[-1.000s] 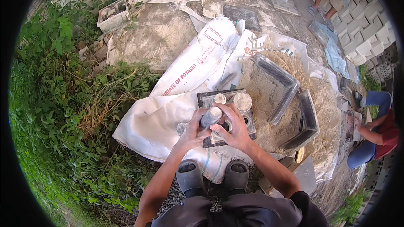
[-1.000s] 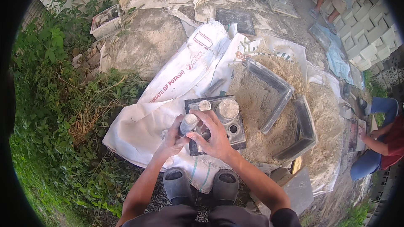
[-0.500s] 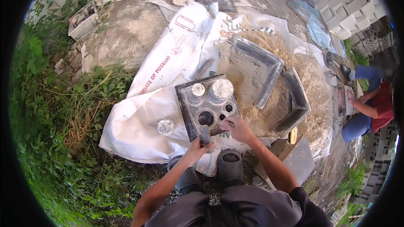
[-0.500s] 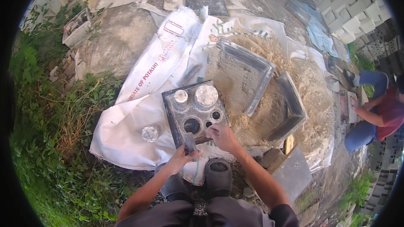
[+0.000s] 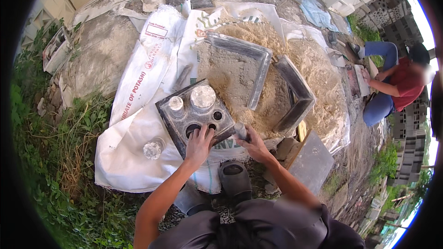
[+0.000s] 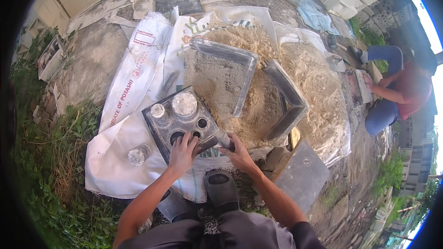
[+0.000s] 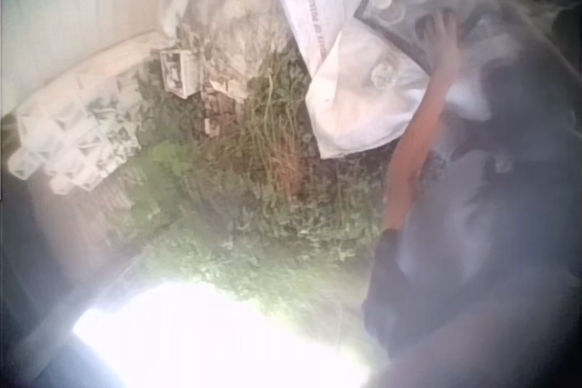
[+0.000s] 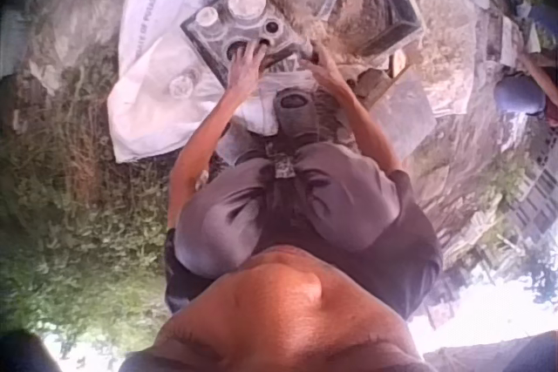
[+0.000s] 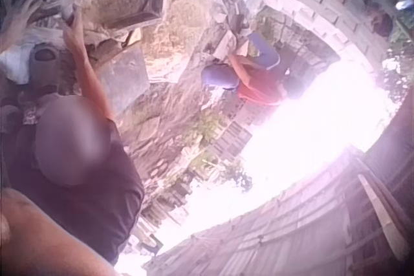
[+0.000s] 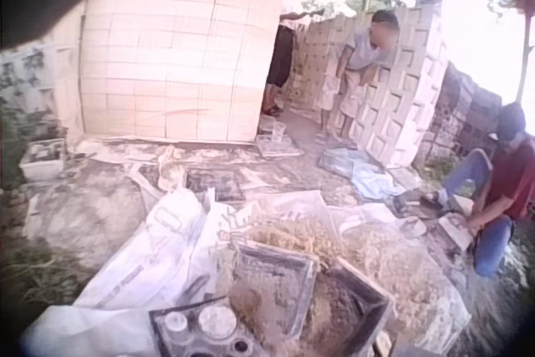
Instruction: The person cleans and clears debris from a metal mold containing cylindrical forms, then fits a large L-shaped frame over it and clears sand from the base area using their hands and a small scraper tool.
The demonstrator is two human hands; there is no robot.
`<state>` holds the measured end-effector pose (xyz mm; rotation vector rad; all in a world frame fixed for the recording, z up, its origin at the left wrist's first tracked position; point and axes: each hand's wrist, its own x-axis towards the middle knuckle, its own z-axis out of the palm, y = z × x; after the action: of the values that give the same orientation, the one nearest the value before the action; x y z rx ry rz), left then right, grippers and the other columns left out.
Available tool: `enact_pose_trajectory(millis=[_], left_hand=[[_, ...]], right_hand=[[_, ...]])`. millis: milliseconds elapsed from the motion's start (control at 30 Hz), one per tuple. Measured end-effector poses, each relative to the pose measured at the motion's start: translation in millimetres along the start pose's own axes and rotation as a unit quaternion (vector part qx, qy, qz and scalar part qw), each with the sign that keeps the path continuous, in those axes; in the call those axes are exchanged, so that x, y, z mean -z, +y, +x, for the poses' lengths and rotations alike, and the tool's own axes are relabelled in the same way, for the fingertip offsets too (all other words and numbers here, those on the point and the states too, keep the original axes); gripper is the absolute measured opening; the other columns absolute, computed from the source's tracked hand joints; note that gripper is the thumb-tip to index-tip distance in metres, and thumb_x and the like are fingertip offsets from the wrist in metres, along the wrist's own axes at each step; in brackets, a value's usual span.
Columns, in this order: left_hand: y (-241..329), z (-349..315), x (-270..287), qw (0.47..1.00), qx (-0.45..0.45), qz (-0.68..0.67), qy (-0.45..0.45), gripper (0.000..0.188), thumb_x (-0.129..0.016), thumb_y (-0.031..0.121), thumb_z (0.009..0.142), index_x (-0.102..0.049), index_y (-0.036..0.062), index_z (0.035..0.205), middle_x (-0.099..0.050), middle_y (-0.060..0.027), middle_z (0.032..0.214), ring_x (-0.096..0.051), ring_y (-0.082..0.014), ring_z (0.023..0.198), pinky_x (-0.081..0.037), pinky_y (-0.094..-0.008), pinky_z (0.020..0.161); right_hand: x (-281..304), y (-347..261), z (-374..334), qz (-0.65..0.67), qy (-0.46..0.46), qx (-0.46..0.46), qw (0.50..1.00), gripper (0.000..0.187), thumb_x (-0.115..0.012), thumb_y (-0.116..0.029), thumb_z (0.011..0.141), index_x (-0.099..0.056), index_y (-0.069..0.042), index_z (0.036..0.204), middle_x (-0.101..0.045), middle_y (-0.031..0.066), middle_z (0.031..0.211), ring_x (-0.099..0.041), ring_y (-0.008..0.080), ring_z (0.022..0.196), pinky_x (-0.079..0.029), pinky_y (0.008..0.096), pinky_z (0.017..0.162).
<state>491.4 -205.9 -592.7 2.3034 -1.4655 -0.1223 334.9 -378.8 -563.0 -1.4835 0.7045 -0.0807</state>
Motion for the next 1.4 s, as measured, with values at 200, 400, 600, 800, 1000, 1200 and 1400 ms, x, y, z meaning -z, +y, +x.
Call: enact_pose_trajectory(millis=[200, 400, 600, 800, 1000, 1200, 1400], left_hand=[[-8, 9, -14, 0.997, -0.026, -0.055, -0.054, 0.046, -0.074, 0.018, 0.074, -0.055, 0.002, 0.112, -0.049, -0.0116, 0.112, -0.059, -0.0273, 0.1, -0.054, -0.0357, 0.077], [-9, 10, -4, 0.994, -0.084, -0.064, -0.025, 0.043, -0.072, 0.02, 0.075, -0.056, -0.001, 0.11, -0.05, -0.0111, 0.107, -0.06, -0.0276, 0.096, -0.056, -0.0357, 0.075], [-14, 6, 7, 0.993, -0.073, -0.084, -0.026, 0.044, -0.071, 0.022, 0.076, -0.058, -0.0025, 0.11, -0.054, -0.0118, 0.107, -0.06, -0.0263, 0.095, -0.055, -0.0329, 0.078], [-10, 7, 17, 0.99, -0.095, -0.102, 0.009, 0.043, -0.075, 0.018, 0.071, -0.06, -0.0016, 0.106, -0.054, -0.0103, 0.104, -0.062, -0.0279, 0.094, -0.056, -0.0356, 0.074], [-5, 13, 28, 0.988, -0.097, -0.118, 0.015, 0.042, -0.076, 0.017, 0.071, -0.06, -0.0007, 0.105, -0.054, -0.0108, 0.103, -0.062, -0.0278, 0.093, -0.056, -0.0365, 0.072], [-6, 22, 47, 0.986, -0.103, -0.126, 0.022, 0.04, -0.076, 0.016, 0.071, -0.061, -0.0013, 0.103, -0.054, -0.0106, 0.103, -0.063, -0.0271, 0.089, -0.056, -0.0361, 0.071], [-4, 31, 69, 0.983, -0.07, -0.168, 0.029, 0.037, -0.074, 0.014, 0.072, -0.062, -0.0023, 0.104, -0.055, -0.0098, 0.102, -0.065, -0.0261, 0.083, -0.056, -0.0355, 0.07]], right_hand=[[3, 7, -9, -0.199, 0.05, -0.098, 0.974, 0.036, -0.069, -0.02, 0.086, -0.056, 0.003, 0.111, -0.063, 0.0083, 0.088, -0.057, 0.0166, 0.081, -0.046, 0.0319, 0.073], [10, 14, -14, -0.269, -0.069, -0.173, 0.945, 0.045, -0.065, -0.031, 0.087, -0.054, 0.004, 0.113, -0.063, 0.027, 0.102, -0.062, 0.0374, 0.098, -0.045, 0.0432, 0.085], [-6, 7, -15, -0.254, -0.034, -0.148, 0.955, 0.048, -0.061, -0.029, 0.09, -0.046, 0.007, 0.119, -0.059, 0.0314, 0.109, -0.057, 0.0456, 0.104, -0.043, 0.0465, 0.088], [-15, 29, -7, -0.322, 0.033, 0.025, 0.946, 0.044, -0.062, -0.023, 0.089, -0.048, 0.003, 0.123, -0.059, 0.0259, 0.11, -0.055, 0.0437, 0.101, -0.043, 0.0458, 0.087], [-33, 37, 25, -0.23, 0.115, 0.049, 0.965, 0.045, -0.066, -0.004, 0.079, -0.051, 0.001, 0.121, -0.058, 0.0218, 0.115, -0.053, 0.0427, 0.104, -0.039, 0.0487, 0.091], [-56, 17, 52, -0.22, 0.136, 0.111, 0.96, 0.048, -0.059, 0.007, 0.074, -0.053, 0.0, 0.122, -0.058, 0.0228, 0.118, -0.054, 0.0422, 0.109, -0.042, 0.0462, 0.094], [-58, 7, 71, -0.075, 0.077, 0.226, 0.968, 0.05, -0.054, 0.014, 0.074, -0.053, 0.001, 0.122, -0.057, 0.0238, 0.121, -0.052, 0.0418, 0.117, -0.041, 0.0407, 0.098]])
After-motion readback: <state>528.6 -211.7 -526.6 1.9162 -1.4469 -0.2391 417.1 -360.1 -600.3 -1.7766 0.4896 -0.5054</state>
